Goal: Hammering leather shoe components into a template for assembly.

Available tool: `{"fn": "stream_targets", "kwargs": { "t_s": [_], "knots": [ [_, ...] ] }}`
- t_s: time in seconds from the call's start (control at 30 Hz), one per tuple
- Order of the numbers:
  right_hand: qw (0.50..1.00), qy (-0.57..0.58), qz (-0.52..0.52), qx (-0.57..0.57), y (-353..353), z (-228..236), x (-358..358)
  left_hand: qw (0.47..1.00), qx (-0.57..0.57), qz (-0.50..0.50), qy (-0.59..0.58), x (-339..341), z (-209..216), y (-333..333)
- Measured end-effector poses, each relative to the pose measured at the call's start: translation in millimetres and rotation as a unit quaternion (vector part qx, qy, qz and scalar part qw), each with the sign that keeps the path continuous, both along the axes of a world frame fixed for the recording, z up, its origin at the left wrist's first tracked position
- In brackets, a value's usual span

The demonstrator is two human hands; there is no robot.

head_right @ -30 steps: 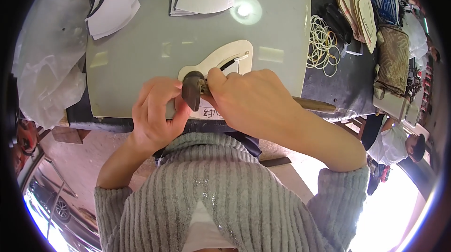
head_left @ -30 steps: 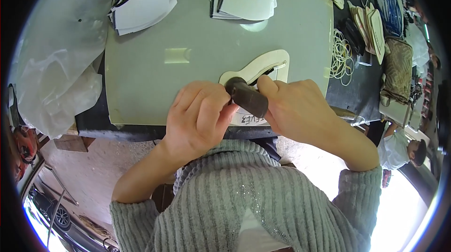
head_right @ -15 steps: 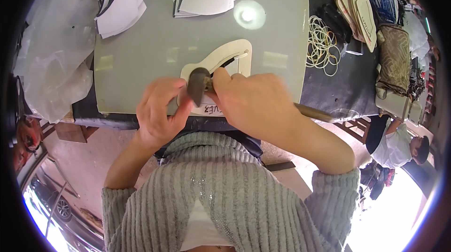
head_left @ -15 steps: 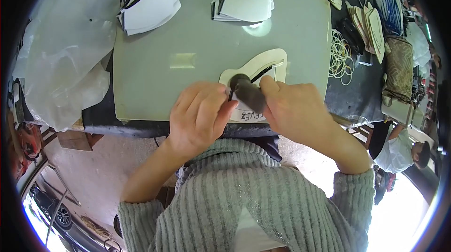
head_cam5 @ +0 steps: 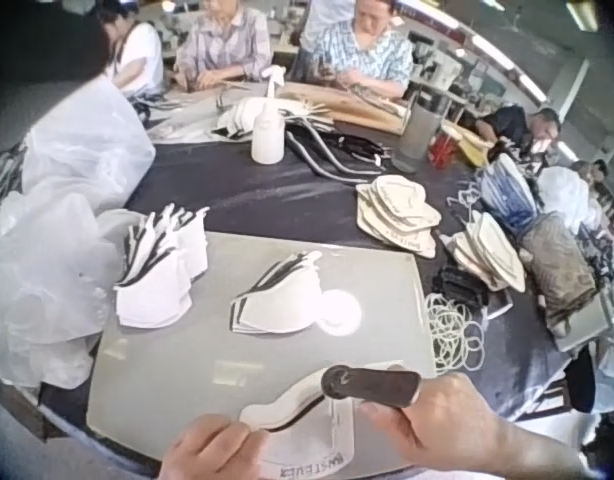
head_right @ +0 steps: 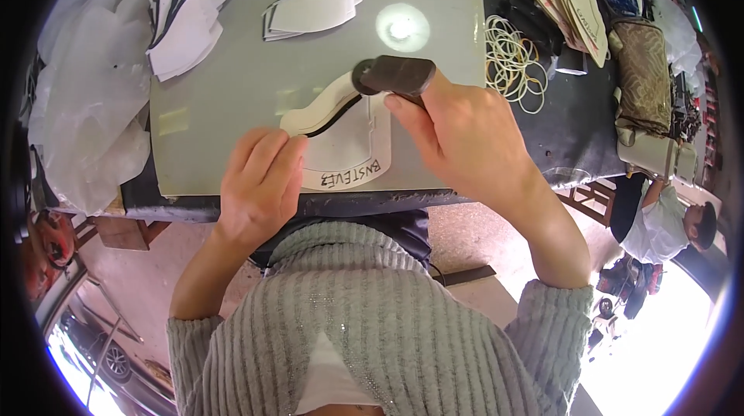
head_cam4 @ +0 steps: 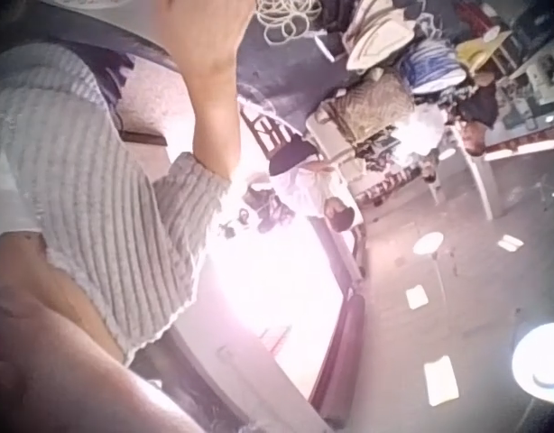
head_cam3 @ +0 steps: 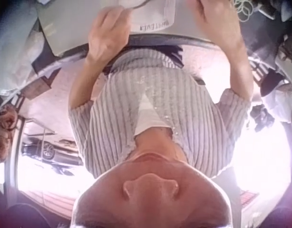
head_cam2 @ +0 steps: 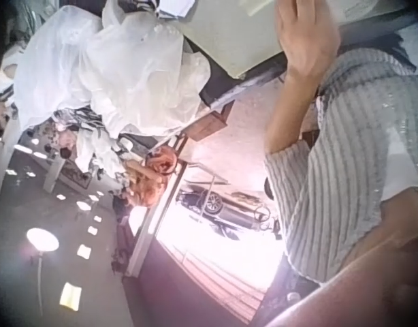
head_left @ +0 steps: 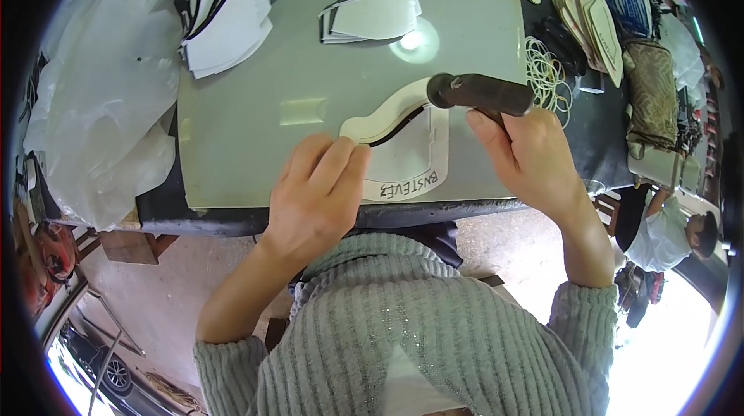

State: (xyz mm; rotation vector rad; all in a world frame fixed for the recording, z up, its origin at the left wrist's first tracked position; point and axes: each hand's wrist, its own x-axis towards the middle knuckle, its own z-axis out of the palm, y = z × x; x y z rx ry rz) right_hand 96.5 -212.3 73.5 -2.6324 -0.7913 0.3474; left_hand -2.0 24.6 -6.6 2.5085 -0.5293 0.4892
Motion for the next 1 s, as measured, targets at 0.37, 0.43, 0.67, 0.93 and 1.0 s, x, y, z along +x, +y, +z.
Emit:
{"fn": "stream_targets", "kwargs": {
  "t_s": [0.37,0.43,0.67,0.93,1.0],
  "knots": [
    [0.996,-0.033,0.044,-0.072,2,-22,-12,0.999,-0.035,-0.009,0.020,2,2,-1],
    [0.995,-0.044,0.060,-0.060,3,-15,-6,0.999,-0.031,-0.004,0.013,3,2,1],
    [0.998,-0.049,0.048,0.001,-3,-20,-2,0.999,-0.020,-0.014,0.021,3,11,1],
    [0.999,-0.033,0.009,0.006,-9,-13,-1,0.999,-0.010,-0.044,-0.024,4,1,-16],
    [0.993,-0.021,0.082,-0.085,-7,-6,3,0.999,-0.006,-0.049,-0.020,3,0,-14]
  ]
}}
